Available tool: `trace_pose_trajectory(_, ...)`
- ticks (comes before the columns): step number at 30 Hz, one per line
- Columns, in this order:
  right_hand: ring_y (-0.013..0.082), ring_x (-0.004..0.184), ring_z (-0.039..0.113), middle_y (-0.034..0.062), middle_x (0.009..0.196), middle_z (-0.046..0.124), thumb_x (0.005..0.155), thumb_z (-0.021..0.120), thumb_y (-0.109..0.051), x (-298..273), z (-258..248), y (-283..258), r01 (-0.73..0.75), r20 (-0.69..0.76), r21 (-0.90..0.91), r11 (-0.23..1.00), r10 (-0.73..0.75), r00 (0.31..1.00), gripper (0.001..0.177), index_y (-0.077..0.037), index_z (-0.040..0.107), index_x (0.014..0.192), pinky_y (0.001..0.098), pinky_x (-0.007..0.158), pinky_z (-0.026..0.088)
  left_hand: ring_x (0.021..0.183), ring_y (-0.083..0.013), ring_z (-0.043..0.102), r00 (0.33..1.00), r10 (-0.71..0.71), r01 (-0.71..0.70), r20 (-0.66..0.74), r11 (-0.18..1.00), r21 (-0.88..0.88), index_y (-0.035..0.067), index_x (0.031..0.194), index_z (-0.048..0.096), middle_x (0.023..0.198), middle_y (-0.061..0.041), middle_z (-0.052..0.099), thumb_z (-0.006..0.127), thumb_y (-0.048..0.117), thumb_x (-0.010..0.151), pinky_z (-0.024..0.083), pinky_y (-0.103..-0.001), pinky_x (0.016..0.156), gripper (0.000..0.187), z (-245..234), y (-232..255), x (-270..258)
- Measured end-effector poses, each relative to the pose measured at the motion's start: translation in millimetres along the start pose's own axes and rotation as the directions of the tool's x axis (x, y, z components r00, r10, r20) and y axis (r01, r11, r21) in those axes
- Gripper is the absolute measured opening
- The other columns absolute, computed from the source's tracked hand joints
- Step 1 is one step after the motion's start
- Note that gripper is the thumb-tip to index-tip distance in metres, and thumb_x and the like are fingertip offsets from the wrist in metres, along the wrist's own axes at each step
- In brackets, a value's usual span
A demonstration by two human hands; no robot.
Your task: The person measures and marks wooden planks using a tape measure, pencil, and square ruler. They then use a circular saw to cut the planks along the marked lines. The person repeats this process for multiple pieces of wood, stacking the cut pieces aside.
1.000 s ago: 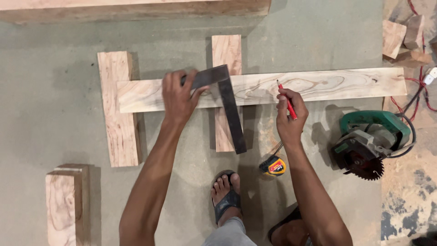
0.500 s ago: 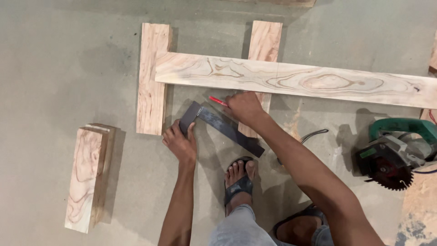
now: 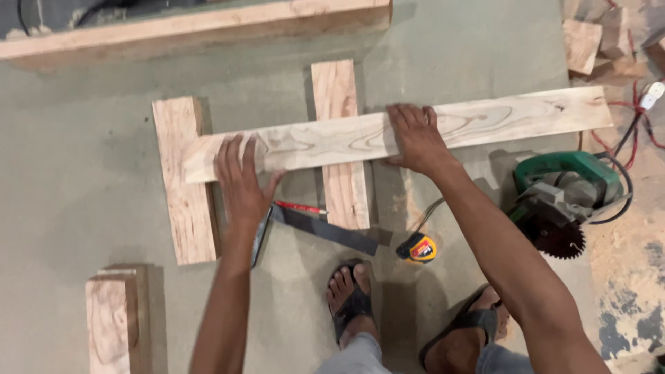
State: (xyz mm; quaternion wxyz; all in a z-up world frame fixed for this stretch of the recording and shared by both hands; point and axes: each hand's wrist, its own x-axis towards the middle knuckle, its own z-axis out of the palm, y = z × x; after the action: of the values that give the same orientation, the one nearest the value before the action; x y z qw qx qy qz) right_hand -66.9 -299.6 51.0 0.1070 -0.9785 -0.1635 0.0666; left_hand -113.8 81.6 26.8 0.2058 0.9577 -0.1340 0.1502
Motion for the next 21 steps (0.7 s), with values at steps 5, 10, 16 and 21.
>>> trace_pose_trajectory(5, 0.0308, 0.143, 0.039, 0.0168, 0.150, 0.047, 0.058, 0.094, -0.047, 5, -6, 11, -0.002, 0.109, -0.061, 0.998, 0.009, 0.994, 0.114, -0.002, 0.042, 0.148, 0.0527, 0.119, 0.025, 0.142, -0.0414, 0.029, 0.850, 0.159, -0.191, 0.501, 0.982, 0.011, 0.005, 0.157, 0.030, 0.156, -0.023, 0.033, 0.082, 0.066, 0.065, 0.018, -0.056, 0.118, 0.121, 12, 11, 84)
trace_pose_trajectory(10, 0.0339, 0.140, 0.041, 0.0178, 0.150, 0.048, 0.059, 0.094, -0.046, -2, -11, 34, -0.034, 0.113, -0.108, 0.994, 0.046, 0.993, 0.112, -0.002, 0.043, 0.148, 0.0516, 0.114, 0.030, 0.145, -0.0392, 0.034, 0.844, 0.266, -0.329, 0.465, 0.943, 0.057, 0.002, 0.157, 0.030, 0.155, -0.021, 0.037, 0.085, 0.050, 0.070, 0.019, -0.057, 0.123, 0.114, 37, 22, 87)
trace_pose_trajectory(16, 0.0368, 0.123, 0.059, 0.0183, 0.131, 0.065, 0.082, 0.083, -0.044, -42, -30, 109, -0.206, 0.020, 0.058, 0.977, 0.205, 0.979, 0.058, -0.004, 0.069, 0.122, 0.0476, 0.103, 0.048, 0.140, -0.0358, 0.039, 0.842, 0.253, -0.362, 0.477, 0.920, 0.149, -0.001, 0.156, 0.031, 0.150, -0.020, 0.042, 0.087, 0.044, 0.066, 0.021, -0.062, 0.121, 0.115, 45, 21, 88)
trace_pose_trajectory(21, 0.0345, 0.102, 0.071, 0.0146, 0.106, 0.076, 0.093, 0.067, -0.063, -121, -52, 215, -0.514, 0.144, -0.402, 0.758, 0.606, 0.782, 0.057, -0.009, 0.083, 0.099, 0.0491, 0.080, 0.057, 0.138, -0.0360, 0.041, 0.857, 0.230, -0.333, 0.461, 0.930, 0.157, -0.001, 0.156, 0.031, 0.147, -0.020, 0.045, 0.089, 0.041, 0.065, 0.024, -0.060, 0.118, 0.116, 48, 18, 76)
